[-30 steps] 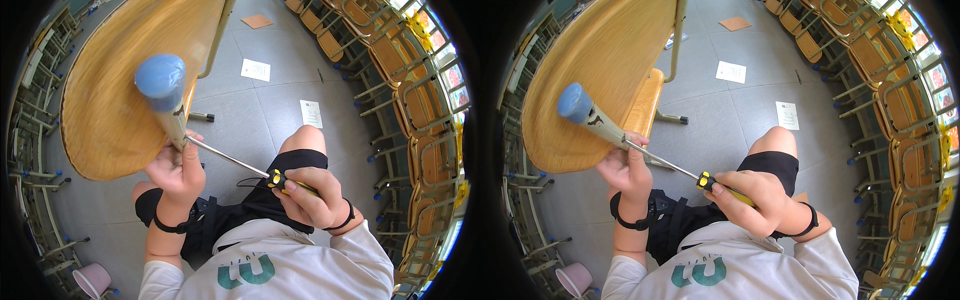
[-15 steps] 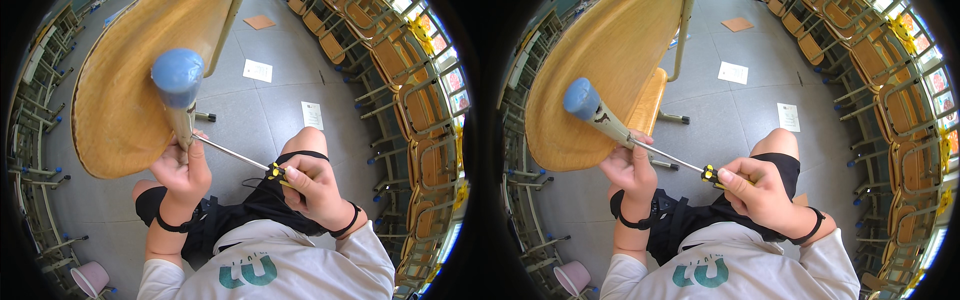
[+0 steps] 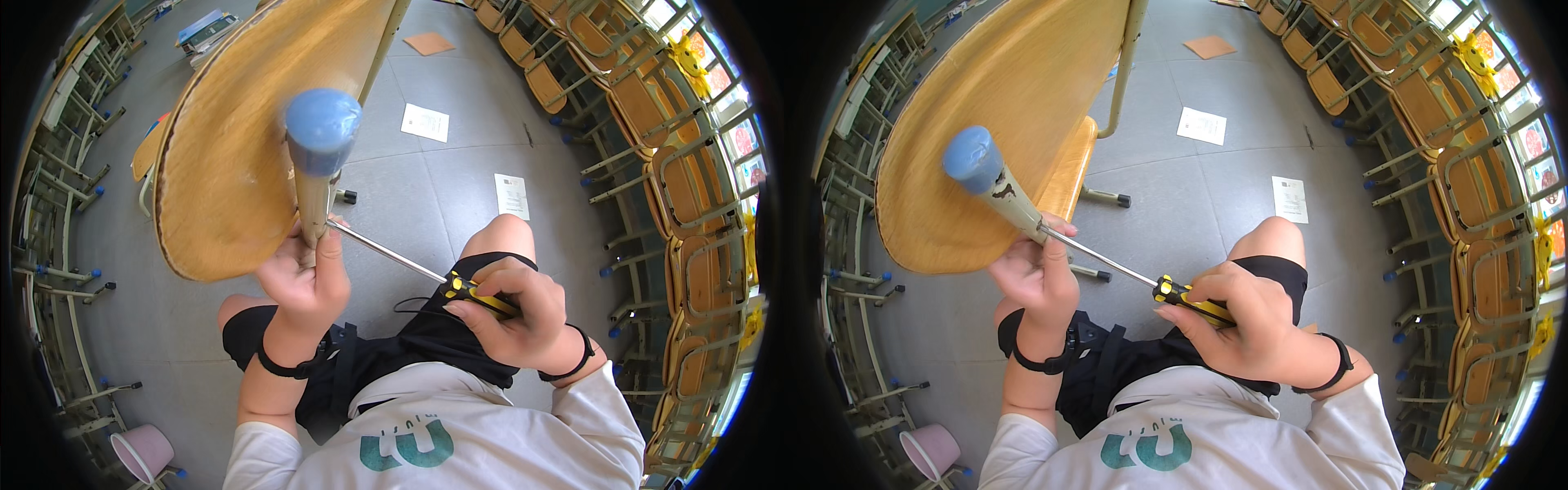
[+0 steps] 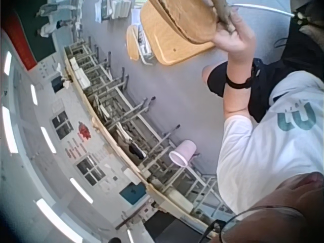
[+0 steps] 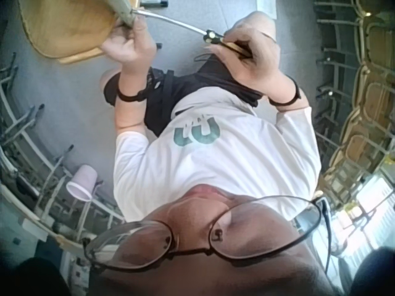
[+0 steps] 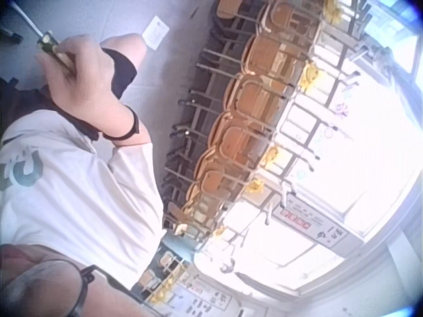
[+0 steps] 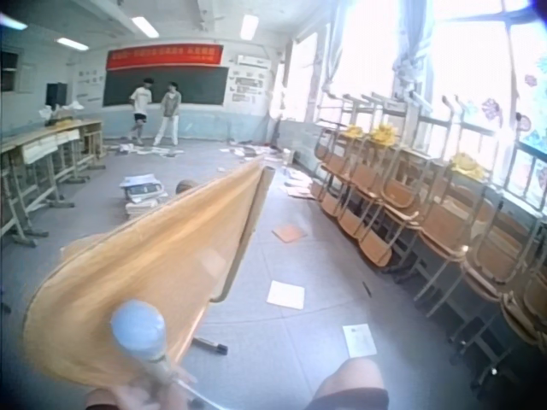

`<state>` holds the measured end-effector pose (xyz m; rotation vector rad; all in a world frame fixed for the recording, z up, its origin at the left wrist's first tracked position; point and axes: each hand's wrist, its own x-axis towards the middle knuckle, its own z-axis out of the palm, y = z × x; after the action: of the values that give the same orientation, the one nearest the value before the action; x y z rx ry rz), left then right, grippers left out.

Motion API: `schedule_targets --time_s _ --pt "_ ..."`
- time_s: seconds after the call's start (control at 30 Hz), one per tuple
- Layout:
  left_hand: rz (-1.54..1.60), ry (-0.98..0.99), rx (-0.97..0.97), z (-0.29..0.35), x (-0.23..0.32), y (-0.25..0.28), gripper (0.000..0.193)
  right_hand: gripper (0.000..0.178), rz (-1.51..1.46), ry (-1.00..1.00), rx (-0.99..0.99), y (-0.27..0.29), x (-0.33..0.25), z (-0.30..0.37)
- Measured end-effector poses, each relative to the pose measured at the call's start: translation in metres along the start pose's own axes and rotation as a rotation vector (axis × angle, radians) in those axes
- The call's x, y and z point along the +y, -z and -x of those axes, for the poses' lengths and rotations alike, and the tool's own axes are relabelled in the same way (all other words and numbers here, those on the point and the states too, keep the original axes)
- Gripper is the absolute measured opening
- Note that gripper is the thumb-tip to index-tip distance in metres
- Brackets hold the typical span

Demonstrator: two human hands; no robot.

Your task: The person uses a screwdriver to remove screws from the metal frame of a wooden chair by hand. The person detaches the wooden seat from the metal legs.

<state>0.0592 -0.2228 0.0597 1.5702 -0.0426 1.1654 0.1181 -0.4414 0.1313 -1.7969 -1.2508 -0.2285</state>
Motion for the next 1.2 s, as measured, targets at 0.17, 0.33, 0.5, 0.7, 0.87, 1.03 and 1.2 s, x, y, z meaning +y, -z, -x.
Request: schedule_targets --time_s 0.17,0.33,0.5,0.7,0.87,1.03,1.2 --pt "-0.087 0.016 -0.026 -0.004 0.007 -0.002 0.025 0.019 -0.899 -0.985 -0.274 0.026 -0.009 -0.029" --pt "-0.079 0.035 -0.026 -0.003 0.006 -0.005 0.023 0.024 -0.491 -0.600 -0.283 0.022 -0.008 -0.025" --pt "-0.072 0.054 -0.037 -0.002 0.003 0.000 0.021 0.027 0.610 0.364 -0.015 0.007 -0.010 -0.019" --pt "-0.059 -0.026 0.005 -0.001 -0.001 -0.005 0.019 0.017 -1.000 -1.138 -0.334 0.025 0.000 -0.035" --pt "-0.110 0.018 -0.073 0.001 -0.002 0.001 0.021 0.023 -0.774 -0.900 -0.323 0.015 -0.008 -0.030" --pt "-0.108 -0.017 -0.074 0.000 -0.004 0.000 0.029 0.033 0.410 0.337 0.057 -0.004 0.003 -0.008" --pt "-0.102 -0.033 -0.022 0.003 -0.007 -0.001 0.030 0.021 -0.396 -0.473 -0.152 0.016 -0.004 -0.031"
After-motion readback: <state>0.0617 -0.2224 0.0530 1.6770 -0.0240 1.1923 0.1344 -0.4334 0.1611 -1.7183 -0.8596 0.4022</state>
